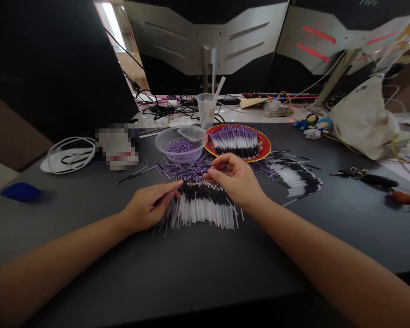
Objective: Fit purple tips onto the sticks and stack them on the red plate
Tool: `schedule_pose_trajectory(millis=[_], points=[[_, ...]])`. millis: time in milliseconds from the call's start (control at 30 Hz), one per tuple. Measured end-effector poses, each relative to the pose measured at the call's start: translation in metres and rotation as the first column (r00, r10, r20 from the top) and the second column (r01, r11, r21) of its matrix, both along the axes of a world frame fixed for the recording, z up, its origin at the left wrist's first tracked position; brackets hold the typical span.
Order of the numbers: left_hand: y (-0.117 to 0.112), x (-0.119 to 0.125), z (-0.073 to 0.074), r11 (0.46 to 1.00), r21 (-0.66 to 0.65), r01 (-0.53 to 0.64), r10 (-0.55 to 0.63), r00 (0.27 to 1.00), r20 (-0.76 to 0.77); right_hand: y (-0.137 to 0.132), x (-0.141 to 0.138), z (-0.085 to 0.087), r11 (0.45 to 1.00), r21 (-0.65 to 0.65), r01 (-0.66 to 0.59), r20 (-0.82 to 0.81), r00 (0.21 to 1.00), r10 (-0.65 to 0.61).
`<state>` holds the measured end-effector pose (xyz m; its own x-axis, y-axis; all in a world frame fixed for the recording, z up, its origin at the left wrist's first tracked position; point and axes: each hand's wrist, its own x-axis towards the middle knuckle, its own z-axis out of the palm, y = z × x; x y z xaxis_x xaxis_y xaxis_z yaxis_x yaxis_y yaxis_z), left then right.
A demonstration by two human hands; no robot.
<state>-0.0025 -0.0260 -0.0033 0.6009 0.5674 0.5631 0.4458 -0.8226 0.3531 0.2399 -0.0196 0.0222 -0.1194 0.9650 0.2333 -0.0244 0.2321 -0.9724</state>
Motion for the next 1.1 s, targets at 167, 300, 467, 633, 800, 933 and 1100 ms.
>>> schedule_pose_trajectory(millis=[167,300,467,633,800,933,1100], points=[[0.001,-0.001,0.0,1.0,-0.012,0.025,-0.026,0.999,-0.044,0.0,0.002,0.002,1.0,0.0,-0.025,-0.075,0.997,0.024],[0.002,-0.001,-0.002,1.0,-0.015,0.021,-0.021,0.999,-0.047,-0.002,0.001,0.001,0.999,-0.012,-0.047,-0.105,0.993,0.046],[0.001,-0.001,-0.003,1.0,-0.03,0.004,-0.005,0.999,-0.048,-0.003,0.0,0.001,0.999,-0.027,-0.037,-0.165,0.986,0.032],[0.001,-0.003,-0.004,0.999,-0.039,0.02,-0.021,0.999,-0.04,-0.003,0.0,0.002,0.999,-0.041,-0.018,-0.134,0.991,0.012],[0.001,-0.003,-0.004,0.999,-0.039,0.017,-0.02,0.998,-0.061,-0.005,-0.002,0.001,1.0,0.022,-0.018,-0.084,0.996,0.02],[0.0,-0.003,-0.001,0.999,-0.042,-0.002,-0.002,0.994,-0.109,-0.007,-0.002,-0.002,0.985,0.168,-0.033,0.128,0.992,0.011],[-0.003,-0.001,0.002,1.0,0.001,-0.009,0.009,0.97,-0.242,-0.012,0.0,-0.002,0.859,0.479,-0.18,0.553,0.822,-0.136]])
